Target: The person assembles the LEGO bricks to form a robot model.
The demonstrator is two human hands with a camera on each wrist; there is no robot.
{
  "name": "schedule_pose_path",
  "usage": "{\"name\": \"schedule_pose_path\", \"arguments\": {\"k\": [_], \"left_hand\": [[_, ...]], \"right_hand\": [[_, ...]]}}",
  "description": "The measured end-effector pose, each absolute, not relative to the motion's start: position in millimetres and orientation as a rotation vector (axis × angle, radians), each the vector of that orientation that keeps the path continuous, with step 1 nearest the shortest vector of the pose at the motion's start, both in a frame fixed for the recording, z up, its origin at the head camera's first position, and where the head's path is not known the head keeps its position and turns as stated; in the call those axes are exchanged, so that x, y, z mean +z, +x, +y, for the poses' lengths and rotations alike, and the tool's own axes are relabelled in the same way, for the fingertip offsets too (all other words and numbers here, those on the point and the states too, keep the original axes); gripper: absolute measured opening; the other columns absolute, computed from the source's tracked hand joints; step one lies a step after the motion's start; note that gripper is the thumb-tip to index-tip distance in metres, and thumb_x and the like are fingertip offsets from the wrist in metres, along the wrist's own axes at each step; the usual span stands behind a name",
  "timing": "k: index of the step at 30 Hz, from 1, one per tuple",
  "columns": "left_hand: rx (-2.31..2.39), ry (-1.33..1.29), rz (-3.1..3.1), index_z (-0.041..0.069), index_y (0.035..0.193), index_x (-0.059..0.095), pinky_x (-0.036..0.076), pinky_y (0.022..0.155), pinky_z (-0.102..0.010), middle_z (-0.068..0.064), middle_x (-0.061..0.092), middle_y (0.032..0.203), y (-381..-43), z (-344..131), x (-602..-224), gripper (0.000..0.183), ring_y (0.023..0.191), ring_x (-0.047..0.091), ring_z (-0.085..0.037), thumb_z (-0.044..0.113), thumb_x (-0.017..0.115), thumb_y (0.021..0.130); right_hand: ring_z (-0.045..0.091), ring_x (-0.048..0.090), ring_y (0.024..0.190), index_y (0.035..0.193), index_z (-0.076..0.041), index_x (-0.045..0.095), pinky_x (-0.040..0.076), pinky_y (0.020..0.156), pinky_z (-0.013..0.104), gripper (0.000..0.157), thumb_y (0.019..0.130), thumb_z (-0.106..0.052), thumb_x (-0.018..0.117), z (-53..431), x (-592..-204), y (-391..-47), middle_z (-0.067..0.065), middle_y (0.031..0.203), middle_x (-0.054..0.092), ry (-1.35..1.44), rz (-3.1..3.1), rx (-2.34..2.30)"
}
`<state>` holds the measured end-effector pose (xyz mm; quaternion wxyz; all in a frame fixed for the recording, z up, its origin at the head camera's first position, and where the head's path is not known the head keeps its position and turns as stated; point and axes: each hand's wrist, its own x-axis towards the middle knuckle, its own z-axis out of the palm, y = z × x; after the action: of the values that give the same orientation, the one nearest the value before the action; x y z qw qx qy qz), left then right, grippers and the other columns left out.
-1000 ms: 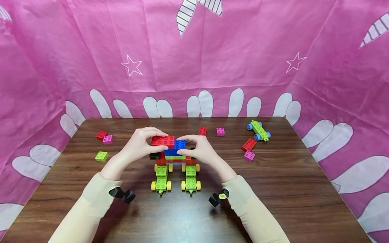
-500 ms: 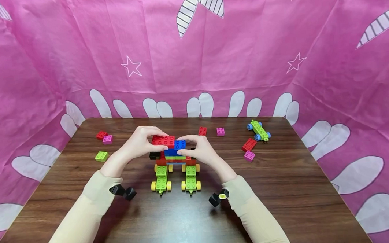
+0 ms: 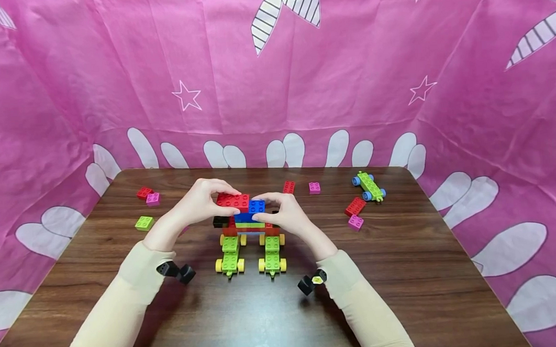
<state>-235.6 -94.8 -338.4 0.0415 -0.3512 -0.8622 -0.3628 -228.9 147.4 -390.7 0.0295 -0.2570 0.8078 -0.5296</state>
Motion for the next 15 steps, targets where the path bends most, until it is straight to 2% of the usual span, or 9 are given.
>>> {"name": "schedule_pose_path", "arguments": {"k": [7,15], "left_hand": [[-1.146,-1.074,-2.609,0.007,0.100,0.076,0.051,0.065,-0.027,-0.005,0.072,0.092,-234.1,-95.0,-341.2,0.032,0.078,0.060,-0.014,0.020,0.085,0.073],[-1.177,-1.077,-2.574,0.006,0.100,0.076,0.053,0.066,-0.034,-0.006,0.072,0.094,-234.1,-93.6,-346.9,0.032,0.080,0.061,-0.016,0.019,0.085,0.073]], "right_hand": [[0.023,0.067,0.095,0.119,-0.006,0.067,0.057,0.081,0.036,0.039,0.084,-0.020,0.076,147.8,-391.9,-229.0,0.012,0.109,0.070,-0.804,2.488,-1.637],[0.023,0.067,0.095,0.118,-0.006,0.067,0.057,0.081,0.035,0.039,0.084,-0.021,0.076,149.1,-393.4,-227.5,0.012,0.109,0.071,-0.797,2.482,-1.645]]}}
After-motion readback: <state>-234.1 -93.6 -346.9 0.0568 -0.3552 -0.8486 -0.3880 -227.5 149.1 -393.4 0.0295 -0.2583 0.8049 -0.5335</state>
